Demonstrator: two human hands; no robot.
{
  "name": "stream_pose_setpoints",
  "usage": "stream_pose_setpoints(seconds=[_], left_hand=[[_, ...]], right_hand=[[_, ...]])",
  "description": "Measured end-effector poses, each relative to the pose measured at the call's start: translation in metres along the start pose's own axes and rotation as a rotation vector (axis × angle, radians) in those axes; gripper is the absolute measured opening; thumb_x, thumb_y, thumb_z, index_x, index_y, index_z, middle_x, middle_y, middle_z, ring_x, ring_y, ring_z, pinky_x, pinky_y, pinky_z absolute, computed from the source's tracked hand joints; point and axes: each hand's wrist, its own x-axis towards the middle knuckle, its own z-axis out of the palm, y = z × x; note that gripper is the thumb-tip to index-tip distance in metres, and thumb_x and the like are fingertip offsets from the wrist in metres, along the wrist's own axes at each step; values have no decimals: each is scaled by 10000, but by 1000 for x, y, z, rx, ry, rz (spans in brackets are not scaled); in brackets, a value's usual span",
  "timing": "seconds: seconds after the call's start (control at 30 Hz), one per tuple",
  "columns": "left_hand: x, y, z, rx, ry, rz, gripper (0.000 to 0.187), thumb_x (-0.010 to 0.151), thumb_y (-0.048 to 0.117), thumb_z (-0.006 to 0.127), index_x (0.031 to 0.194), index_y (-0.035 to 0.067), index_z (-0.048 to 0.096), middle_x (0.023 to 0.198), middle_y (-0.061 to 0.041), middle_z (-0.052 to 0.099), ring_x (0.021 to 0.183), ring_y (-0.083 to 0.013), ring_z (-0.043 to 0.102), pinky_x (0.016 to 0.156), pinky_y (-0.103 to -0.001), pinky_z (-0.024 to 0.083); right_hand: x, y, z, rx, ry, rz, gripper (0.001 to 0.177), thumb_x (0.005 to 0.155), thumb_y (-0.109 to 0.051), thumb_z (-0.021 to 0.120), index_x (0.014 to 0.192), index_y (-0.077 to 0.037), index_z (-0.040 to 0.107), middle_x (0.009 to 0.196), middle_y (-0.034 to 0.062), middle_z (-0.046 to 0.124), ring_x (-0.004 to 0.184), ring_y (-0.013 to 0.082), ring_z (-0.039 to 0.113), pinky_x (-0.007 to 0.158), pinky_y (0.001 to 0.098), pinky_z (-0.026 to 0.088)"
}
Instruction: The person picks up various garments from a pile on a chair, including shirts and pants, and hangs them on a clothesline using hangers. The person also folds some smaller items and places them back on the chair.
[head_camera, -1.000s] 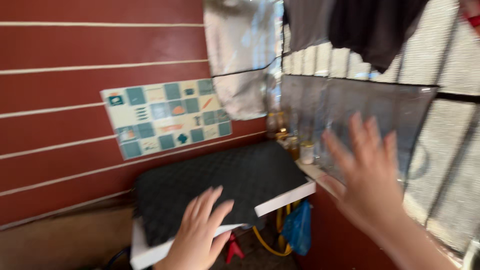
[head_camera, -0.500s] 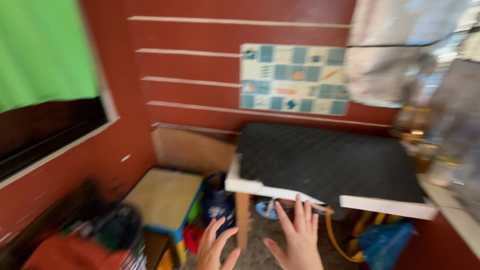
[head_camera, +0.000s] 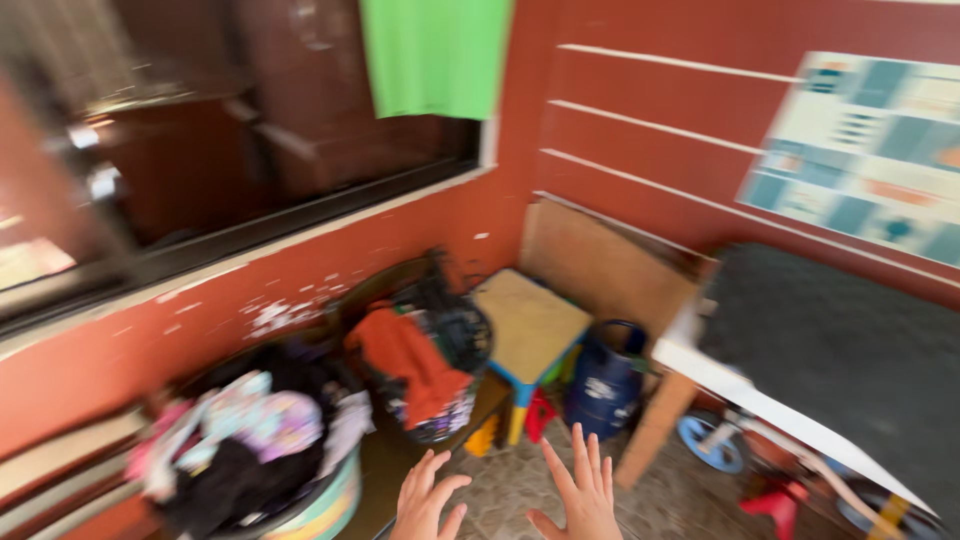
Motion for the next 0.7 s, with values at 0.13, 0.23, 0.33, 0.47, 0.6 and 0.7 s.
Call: stream_pose_setpoints(seconds=[0.13, 0.23, 0.33, 0.47, 0.6, 0.7], left_hand=[[-36, -49, -58, 45, 71, -155, 382, 777, 174, 808, 1147, 217, 726, 1464, -144, 471, 1411, -432, 366, 1090, -568, 324], [-57, -103, -100, 109, 173, -246, 389, 733, 143, 814, 1109, 212, 738, 1423, -138, 510, 1360, -416, 424, 1059, -524, 373], [-74, -155, -140, 161, 261, -379, 371, 694, 116, 811, 1048, 205, 744, 1352, -127, 566, 1277, -382, 510, 1029, -470, 434], [-80, -197, -185, 221, 353, -496, 359, 720, 56, 760, 1055, 177, 724, 1265, -125, 623, 1198, -362, 574, 983, -440, 478], [-64, -233, -214, 297, 461, -497, 348, 764, 53, 719, 1103, 117, 677, 1191, -117, 654, 1147, -357, 608, 965, -451, 497], [-48, -268, -222, 352, 500, -668, 347, 819, 155, 719, 1151, 79, 652, 1148, -100, 673, 1114, -348, 622, 922, -475, 502]], right_hand=[[39, -57, 42, 100, -34, -113, 1148, 572, -394, 953, 1554, -302, 367, 1687, 204, 62, 1539, 495, 44, 1113, 689, 135], [72, -102, 79, 141, -121, -118, 1162, 581, -369, 954, 1586, -318, 373, 1695, 176, 56, 1551, 469, 39, 1131, 675, 135], [100, -147, 117, 188, -140, -215, 1146, 595, -352, 951, 1575, -296, 360, 1690, 185, 67, 1548, 475, 41, 1129, 665, 138], [129, -210, 158, 243, -253, -285, 1078, 664, -303, 927, 1573, -286, 347, 1696, 176, 90, 1512, 436, 53, 1165, 638, 117], [154, -255, 194, 271, -371, -320, 963, 776, -256, 865, 1583, -256, 339, 1692, 157, 91, 1528, 421, 57, 1181, 624, 113], [172, -272, 226, 247, -464, -271, 833, 827, -218, 799, 1551, -278, 391, 1671, 116, 116, 1548, 375, 91, 1207, 596, 138]])
